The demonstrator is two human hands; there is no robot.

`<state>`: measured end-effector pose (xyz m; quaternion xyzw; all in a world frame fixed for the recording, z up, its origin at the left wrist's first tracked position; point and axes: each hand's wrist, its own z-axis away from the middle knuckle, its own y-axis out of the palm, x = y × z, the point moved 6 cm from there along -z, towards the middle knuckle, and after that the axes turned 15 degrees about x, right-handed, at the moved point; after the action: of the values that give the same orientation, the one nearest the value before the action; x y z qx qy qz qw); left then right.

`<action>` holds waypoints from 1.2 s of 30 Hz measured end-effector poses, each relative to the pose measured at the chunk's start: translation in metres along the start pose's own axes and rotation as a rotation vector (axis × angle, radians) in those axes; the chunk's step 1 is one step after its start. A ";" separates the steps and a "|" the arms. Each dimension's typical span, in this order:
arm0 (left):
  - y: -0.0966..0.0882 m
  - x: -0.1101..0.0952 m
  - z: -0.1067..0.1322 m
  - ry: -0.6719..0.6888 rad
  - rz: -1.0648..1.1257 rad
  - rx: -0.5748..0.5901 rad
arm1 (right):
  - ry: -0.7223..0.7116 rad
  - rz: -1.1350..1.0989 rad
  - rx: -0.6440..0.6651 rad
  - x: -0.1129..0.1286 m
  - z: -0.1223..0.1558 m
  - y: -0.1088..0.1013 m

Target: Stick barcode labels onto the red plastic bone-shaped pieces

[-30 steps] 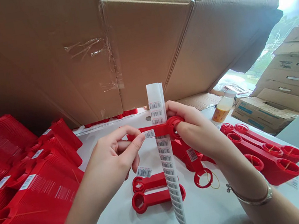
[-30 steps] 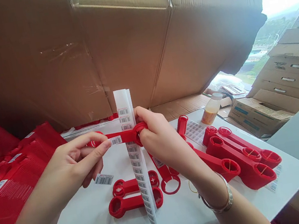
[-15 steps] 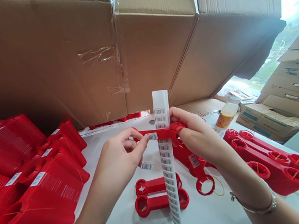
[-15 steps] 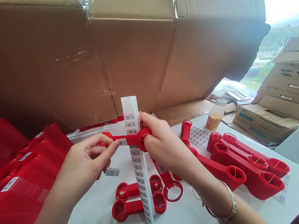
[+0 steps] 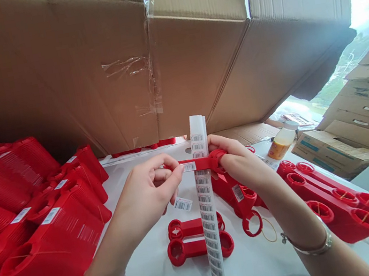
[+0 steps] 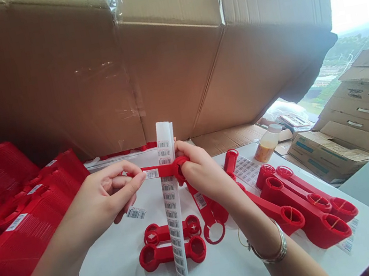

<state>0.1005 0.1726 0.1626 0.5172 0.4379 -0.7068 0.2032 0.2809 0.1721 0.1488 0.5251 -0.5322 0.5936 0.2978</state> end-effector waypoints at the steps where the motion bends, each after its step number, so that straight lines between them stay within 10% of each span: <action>1: 0.000 -0.001 0.001 0.001 -0.004 -0.001 | 0.006 -0.022 0.013 -0.001 -0.001 0.000; 36: 0.001 -0.001 0.010 0.030 0.015 -0.130 | -0.068 -0.168 0.032 0.006 0.003 0.004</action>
<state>0.0962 0.1633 0.1643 0.5166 0.4819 -0.6676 0.2349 0.2761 0.1667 0.1529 0.5925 -0.4866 0.5567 0.3198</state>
